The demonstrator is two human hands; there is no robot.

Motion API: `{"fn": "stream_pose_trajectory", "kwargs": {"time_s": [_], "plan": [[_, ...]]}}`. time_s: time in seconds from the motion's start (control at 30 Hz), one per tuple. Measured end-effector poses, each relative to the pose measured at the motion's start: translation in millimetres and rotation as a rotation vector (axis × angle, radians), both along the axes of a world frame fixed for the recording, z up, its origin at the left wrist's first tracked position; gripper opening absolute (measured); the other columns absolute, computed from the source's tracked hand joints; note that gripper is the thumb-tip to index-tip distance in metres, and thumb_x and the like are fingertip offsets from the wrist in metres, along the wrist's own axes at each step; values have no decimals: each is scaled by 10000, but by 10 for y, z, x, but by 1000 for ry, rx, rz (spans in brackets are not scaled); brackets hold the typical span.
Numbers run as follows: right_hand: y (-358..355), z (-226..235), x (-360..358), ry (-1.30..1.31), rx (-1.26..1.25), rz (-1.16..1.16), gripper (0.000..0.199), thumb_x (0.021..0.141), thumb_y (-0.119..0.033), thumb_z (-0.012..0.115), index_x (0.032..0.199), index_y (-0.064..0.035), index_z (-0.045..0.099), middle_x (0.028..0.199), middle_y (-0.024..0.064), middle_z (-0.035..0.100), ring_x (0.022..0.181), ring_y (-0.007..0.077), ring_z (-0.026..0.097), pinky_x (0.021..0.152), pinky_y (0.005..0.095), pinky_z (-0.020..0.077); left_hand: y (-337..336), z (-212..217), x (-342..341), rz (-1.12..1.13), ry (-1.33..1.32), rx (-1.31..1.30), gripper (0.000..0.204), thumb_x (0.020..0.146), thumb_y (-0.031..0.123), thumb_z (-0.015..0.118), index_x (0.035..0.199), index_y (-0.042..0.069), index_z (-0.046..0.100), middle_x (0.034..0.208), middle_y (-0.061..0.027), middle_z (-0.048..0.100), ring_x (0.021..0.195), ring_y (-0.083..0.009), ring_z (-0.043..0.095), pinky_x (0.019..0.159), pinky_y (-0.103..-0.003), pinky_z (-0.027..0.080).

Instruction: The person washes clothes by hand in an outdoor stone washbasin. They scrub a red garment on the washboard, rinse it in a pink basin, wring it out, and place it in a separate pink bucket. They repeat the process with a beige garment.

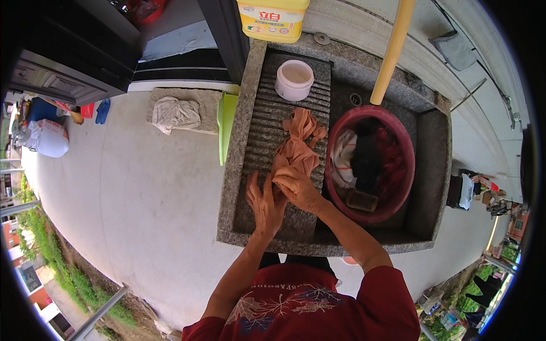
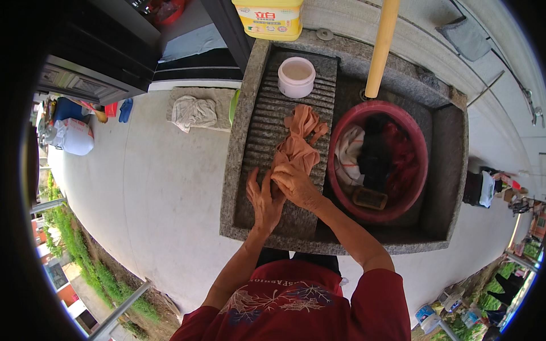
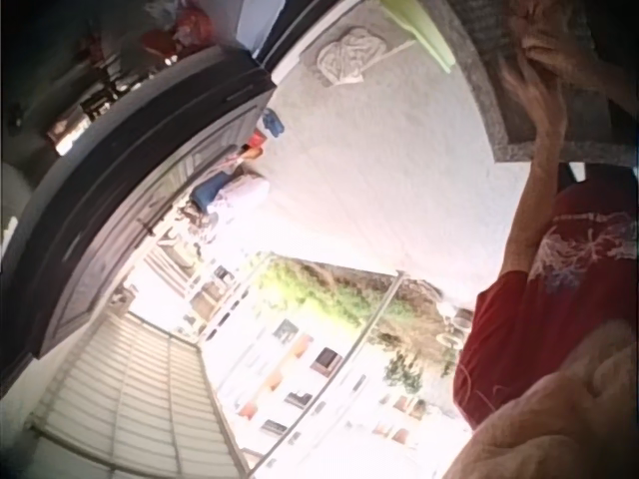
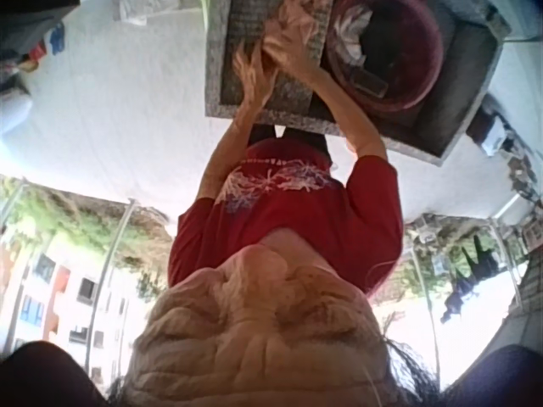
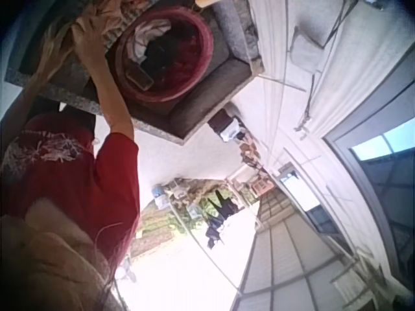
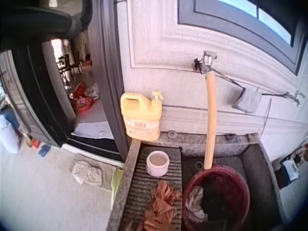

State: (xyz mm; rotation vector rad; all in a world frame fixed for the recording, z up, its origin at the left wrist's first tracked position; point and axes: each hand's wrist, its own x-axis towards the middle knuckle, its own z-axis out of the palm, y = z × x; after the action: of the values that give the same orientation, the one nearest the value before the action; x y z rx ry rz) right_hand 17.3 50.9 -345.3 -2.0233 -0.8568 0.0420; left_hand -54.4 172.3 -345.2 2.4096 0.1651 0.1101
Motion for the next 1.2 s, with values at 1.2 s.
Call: {"fn": "stream_pose_trajectory", "kwargs": {"time_s": [1.2], "plan": [[-148,172,329,-131,-367,-407,172,850,-162,598,975,-45,594,1081,100,535,1101,257,474,925,409,405,81,-64,94,120,-121,-102,214,770,40,676,904,36,508,1058,-121,509,927,-312,489,778,-417,408]]}}
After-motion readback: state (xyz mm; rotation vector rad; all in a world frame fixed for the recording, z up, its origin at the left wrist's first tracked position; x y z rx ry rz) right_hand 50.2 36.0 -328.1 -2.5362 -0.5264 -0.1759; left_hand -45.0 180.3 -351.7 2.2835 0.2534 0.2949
